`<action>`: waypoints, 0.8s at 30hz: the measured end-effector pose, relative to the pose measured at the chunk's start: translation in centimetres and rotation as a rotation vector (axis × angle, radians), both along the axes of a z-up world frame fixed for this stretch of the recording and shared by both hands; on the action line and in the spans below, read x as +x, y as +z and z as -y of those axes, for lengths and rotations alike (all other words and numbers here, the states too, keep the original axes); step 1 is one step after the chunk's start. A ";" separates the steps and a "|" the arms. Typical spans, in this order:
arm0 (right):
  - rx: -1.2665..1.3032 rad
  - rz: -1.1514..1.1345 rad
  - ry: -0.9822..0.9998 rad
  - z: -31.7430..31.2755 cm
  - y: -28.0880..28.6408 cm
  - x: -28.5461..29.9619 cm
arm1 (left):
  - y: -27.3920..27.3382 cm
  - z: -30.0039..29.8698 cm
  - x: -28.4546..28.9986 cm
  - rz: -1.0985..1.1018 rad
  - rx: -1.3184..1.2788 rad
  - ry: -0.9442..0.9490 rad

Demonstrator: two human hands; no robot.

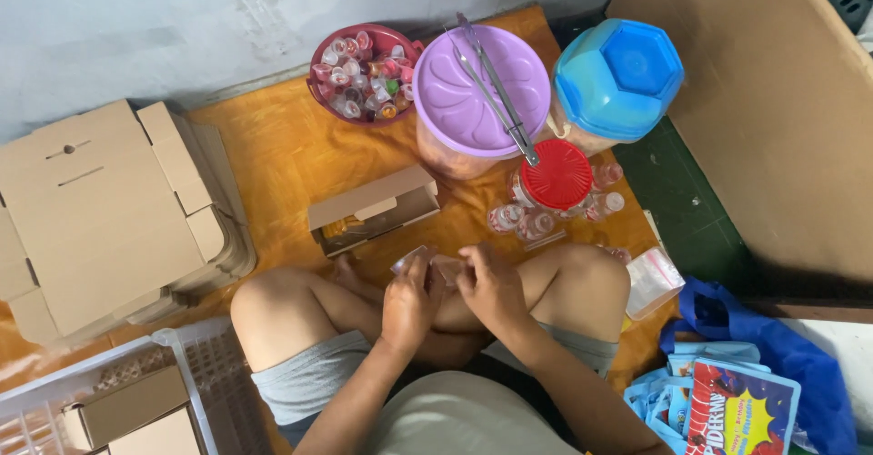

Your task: Assembling a cardboard box and filling small plastic bags with snacks using metal tongs.

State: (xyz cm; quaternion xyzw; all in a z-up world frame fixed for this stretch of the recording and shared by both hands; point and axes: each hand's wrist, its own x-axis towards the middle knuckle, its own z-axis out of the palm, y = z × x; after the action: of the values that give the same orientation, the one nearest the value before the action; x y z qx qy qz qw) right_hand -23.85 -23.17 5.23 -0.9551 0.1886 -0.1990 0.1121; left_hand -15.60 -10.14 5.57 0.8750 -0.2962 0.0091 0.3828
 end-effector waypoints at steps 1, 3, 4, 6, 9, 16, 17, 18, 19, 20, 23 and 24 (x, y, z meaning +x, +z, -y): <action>-0.001 0.001 0.002 0.5 0.3 0.2 | -0.8 -0.2 -0.1 0.001 -0.001 0.002; 0.010 0.124 -0.063 1.4 1.0 0.6 | -2.3 -0.5 -0.5 0.126 0.119 -0.031; 0.012 0.123 -0.064 1.2 1.0 0.7 | -2.2 -0.4 -0.5 0.125 0.121 -0.032; 0.056 0.134 -0.038 0.7 1.2 0.9 | -2.2 -0.3 -0.4 0.148 0.115 -0.024; 0.097 0.061 0.002 -0.2 0.9 0.8 | -0.5 -0.4 0.2 0.118 0.076 -0.032; 0.092 0.048 0.046 -0.1 0.1 0.6 | -1.5 -1.0 0.9 0.108 0.088 -0.010; 0.093 0.048 0.063 -0.1 0.4 0.6 | -2.0 -1.0 0.8 0.121 0.102 0.001; 0.093 0.049 0.080 -0.1 0.7 0.6 | -2.4 -1.0 0.6 0.134 0.117 0.011; 0.091 0.051 0.078 0.3 1.1 0.9 | -2.4 -1.1 0.7 0.136 0.114 0.009; 0.240 0.079 0.127 0.8 1.5 1.2 | -2.4 -1.3 0.7 0.129 0.118 0.008; 0.287 0.183 0.139 4.5 1.9 3.6 | -2.8 -2.0 1.0 0.120 0.124 0.016; 0.188 0.253 0.107 6.2 1.9 4.7 | -3.1 -2.3 1.1 0.115 0.128 0.031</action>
State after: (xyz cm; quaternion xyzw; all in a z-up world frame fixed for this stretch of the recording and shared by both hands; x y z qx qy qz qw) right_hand -19.18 -29.40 7.11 -0.9165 0.1395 -0.2930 0.2340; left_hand -14.52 -7.85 2.49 0.9002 -0.3041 0.0463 0.3082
